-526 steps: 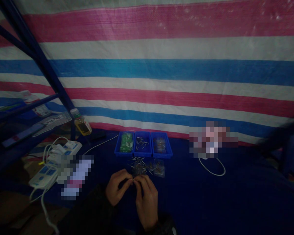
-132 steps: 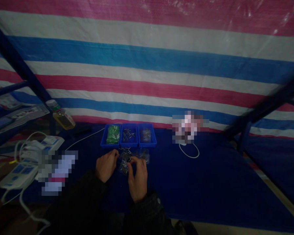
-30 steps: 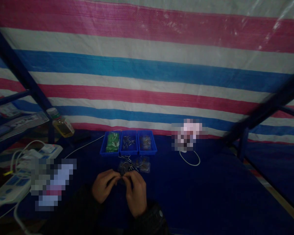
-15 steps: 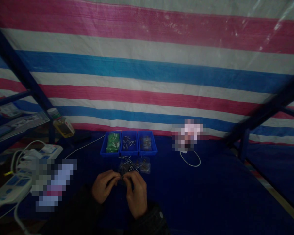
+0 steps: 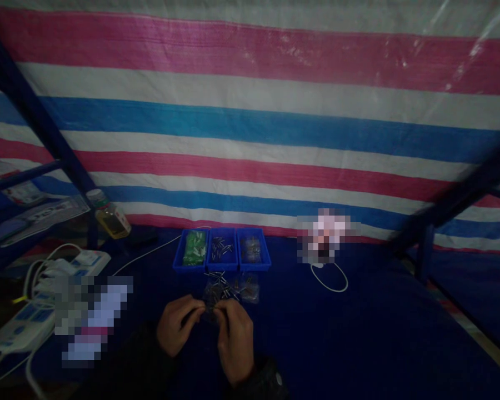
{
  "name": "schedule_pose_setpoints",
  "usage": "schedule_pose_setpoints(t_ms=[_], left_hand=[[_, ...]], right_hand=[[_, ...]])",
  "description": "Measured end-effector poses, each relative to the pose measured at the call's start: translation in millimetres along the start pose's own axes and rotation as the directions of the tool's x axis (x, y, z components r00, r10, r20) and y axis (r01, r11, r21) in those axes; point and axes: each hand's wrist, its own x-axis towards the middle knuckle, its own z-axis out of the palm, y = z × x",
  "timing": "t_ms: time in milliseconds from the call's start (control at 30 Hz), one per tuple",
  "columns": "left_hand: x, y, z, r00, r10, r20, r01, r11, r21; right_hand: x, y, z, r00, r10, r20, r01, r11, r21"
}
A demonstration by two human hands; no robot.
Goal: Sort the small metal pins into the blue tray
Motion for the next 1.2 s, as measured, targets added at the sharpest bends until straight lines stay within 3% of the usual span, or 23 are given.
schedule_pose_setpoints(t_ms=[133,267,400,500,633,867,1200], left_hand=[[4.1,9.3,-3.6,0.998,0.036,-0.049,-0.034,0.998,0.053],[33.6,24.8,-11.9,0.997,0.030,-0.075,-0.022,0.994,0.107],[81.5,35.5,-18.5,0.969,-0.160,-0.190,0.191,0.969,0.155],[98.4,36.6,-17.3,0.951,-0.246,-0.189,0.281,0.940,0.193],[76.7,27.3,-8.3,0.944,-0.281,-0.175,0.312,0.931,0.187],[21.5,9.0,3.6,0.929,-0.323,-0.183,0.326,0.945,-0.016],[15.0,3.6,10.9,0.972,-0.202,-0.122,0.194,0.978,-0.072]], right_hand=[[0.3,-4.3,-4.4,0.999,0.019,-0.028,-0.019,1.000,-0.013],[-1.5,-9.1,-13.3,0.985,0.083,-0.153,-0.087,0.996,-0.021],[-0.2,-4.1,-19.0,0.965,0.132,-0.227,-0.151,0.986,-0.068],[2.6,3.9,-20.5,0.964,0.149,-0.223,-0.187,0.969,-0.163],[5.8,12.6,-18.7,0.972,0.139,-0.187,-0.188,0.943,-0.275],[10.8,16.8,-10.8,0.983,0.122,-0.135,-0.170,0.879,-0.445],[13.2,20.6,-5.0,0.982,0.135,-0.135,-0.185,0.843,-0.505]])
